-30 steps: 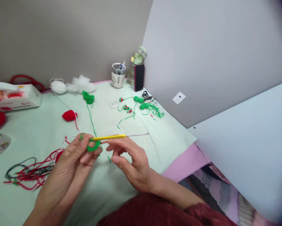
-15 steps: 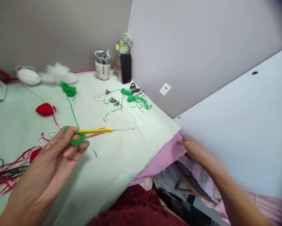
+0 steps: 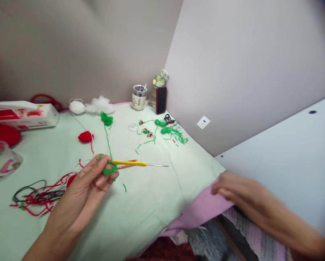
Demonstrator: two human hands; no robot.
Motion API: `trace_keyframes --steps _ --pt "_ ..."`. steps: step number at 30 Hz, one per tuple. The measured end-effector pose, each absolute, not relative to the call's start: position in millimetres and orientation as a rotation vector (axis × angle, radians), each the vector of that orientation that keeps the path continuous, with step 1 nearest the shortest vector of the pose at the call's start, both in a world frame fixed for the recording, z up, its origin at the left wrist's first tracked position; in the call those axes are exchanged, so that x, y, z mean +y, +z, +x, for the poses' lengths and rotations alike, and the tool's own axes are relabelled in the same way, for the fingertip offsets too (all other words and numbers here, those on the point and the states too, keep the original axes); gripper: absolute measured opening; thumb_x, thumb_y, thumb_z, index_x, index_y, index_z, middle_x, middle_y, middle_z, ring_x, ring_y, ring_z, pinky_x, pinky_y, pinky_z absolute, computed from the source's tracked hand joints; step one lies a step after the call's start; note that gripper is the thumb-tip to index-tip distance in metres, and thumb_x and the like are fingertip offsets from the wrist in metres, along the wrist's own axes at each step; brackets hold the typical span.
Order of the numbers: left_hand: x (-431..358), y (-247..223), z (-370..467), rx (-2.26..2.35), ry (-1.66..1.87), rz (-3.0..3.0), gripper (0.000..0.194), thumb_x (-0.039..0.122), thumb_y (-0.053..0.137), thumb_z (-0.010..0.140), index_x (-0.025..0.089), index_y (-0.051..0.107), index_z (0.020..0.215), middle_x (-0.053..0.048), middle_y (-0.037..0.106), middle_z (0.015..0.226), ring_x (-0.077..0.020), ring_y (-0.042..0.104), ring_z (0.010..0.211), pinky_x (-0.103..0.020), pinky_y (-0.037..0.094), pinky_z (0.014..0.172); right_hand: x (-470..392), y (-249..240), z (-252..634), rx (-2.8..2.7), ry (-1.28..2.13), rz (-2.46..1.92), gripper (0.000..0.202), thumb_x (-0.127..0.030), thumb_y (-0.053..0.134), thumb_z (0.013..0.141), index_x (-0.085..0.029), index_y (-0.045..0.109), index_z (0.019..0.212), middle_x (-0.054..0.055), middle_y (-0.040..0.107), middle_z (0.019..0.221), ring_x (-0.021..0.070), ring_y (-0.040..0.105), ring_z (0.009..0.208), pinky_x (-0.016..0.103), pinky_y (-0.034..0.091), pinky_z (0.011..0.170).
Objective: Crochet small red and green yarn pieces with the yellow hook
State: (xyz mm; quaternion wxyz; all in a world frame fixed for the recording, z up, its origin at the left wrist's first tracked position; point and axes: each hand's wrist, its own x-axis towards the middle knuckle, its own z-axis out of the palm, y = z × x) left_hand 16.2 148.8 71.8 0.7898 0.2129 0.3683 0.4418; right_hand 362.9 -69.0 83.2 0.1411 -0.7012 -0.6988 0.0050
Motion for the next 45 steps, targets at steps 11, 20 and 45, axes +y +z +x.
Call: trace_keyframes --steps 11,20,45 --pt "150.7 89.7 3.1 0.741 1.000 0.410 0.025 0.019 0.099 0.071 0.014 0.076 0.079 0.003 0.062 0.072 -0.0058 0.054 0.060 -0.015 0.060 0.063 160.0 223.5 394.7 -1.545 -0.341 -1.889 0.053 -0.040 0.041 0.103 -0.013 0.070 0.068 -0.010 0.055 0.056 0.0059 0.060 0.059 0.029 0.038 0.067" --pt "166.0 82.0 -8.8 0.754 1.040 0.332 0.021 0.019 0.095 0.077 0.015 0.077 0.085 0.002 0.062 0.077 -0.0084 0.057 0.065 -0.020 0.062 0.066 137.4 144.4 394.6 -0.896 -0.595 -1.671 0.025 -0.032 0.057 0.101 -0.020 0.072 0.085 0.004 0.069 0.075 0.0199 0.066 0.070 0.038 0.052 0.081" --pt "155.2 84.5 5.2 0.742 0.993 0.422 0.028 0.030 0.099 0.074 0.017 0.075 0.080 0.003 0.062 0.070 -0.0063 0.046 0.060 -0.016 0.048 0.063 115.0 74.9 191.1 -1.552 0.794 -0.947 0.039 -0.036 0.079 0.097 -0.037 0.075 0.135 0.004 0.075 0.108 0.0173 0.068 0.090 0.033 0.061 0.084"
